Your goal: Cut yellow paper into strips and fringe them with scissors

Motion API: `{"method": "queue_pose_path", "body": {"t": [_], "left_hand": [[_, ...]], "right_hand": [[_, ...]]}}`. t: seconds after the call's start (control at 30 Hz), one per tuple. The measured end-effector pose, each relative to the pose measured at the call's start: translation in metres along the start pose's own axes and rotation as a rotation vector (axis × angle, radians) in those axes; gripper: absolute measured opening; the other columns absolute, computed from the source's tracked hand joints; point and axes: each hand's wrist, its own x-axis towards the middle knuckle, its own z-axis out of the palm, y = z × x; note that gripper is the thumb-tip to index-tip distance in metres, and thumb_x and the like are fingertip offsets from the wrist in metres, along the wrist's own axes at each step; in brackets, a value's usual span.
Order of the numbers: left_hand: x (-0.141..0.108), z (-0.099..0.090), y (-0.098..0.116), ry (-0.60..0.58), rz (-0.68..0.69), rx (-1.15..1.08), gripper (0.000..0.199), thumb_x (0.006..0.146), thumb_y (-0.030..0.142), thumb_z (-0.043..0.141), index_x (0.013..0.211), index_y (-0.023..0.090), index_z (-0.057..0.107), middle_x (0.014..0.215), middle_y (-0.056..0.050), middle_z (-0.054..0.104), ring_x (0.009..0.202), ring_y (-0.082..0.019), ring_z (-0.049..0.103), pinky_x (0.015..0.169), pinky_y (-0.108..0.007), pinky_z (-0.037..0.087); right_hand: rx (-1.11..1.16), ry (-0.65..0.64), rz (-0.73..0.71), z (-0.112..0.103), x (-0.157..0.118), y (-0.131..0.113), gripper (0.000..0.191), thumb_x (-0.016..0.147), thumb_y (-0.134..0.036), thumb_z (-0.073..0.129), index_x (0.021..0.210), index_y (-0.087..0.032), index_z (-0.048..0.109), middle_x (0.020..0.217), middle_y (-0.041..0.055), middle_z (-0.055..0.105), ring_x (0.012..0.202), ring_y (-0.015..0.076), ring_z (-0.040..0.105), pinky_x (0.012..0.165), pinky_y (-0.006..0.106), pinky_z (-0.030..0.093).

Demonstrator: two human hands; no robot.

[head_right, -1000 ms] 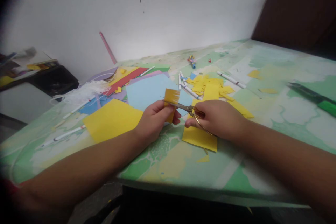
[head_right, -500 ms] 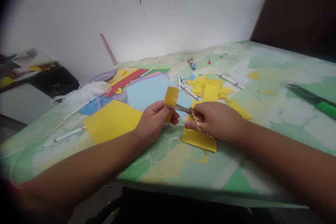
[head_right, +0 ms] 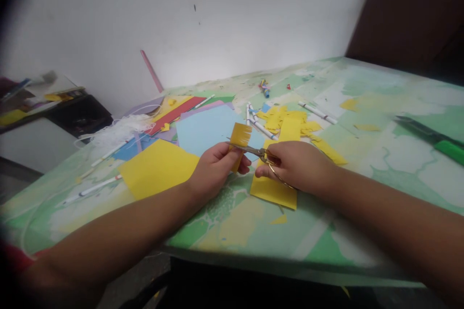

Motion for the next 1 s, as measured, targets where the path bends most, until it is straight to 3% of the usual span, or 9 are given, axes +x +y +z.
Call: {"method": "queue_pose_path", "body": {"t": [0.3,1.0], "left_hand": [[0.001,-0.0023,0.0009,0.016,-0.014,0.01,0.014,0.072,0.026,0.05,0.066,0.013,0.054,0.059,0.0,0.057,0.053,-0.007,0.053,0.057,-0.023,0.044],[0.0038,-0.0037,-0.004,-0.034,0.028,0.005,0.017,0.075,0.026,0.046,0.067,0.013,0.052,0.059,0.0,0.057,0.054,-0.007,0.053,0.056,-0.022,0.043]], "right_hand": [[-0.039,0.007,0.039,-0.0025,0.0003,0.0013,0.039,0.068,-0.056,0.042,0.056,-0.02,0.039,0.053,0.0,0.048,0.048,0.0124,0.04,0.045,0.023,0.02],[-0.022,-0.009,-0.02,0.0001,0.0002,0.0024,0.036,0.069,-0.053,0.043,0.058,-0.019,0.04,0.055,0.0,0.049,0.048,0.0112,0.04,0.046,0.023,0.021]]}}
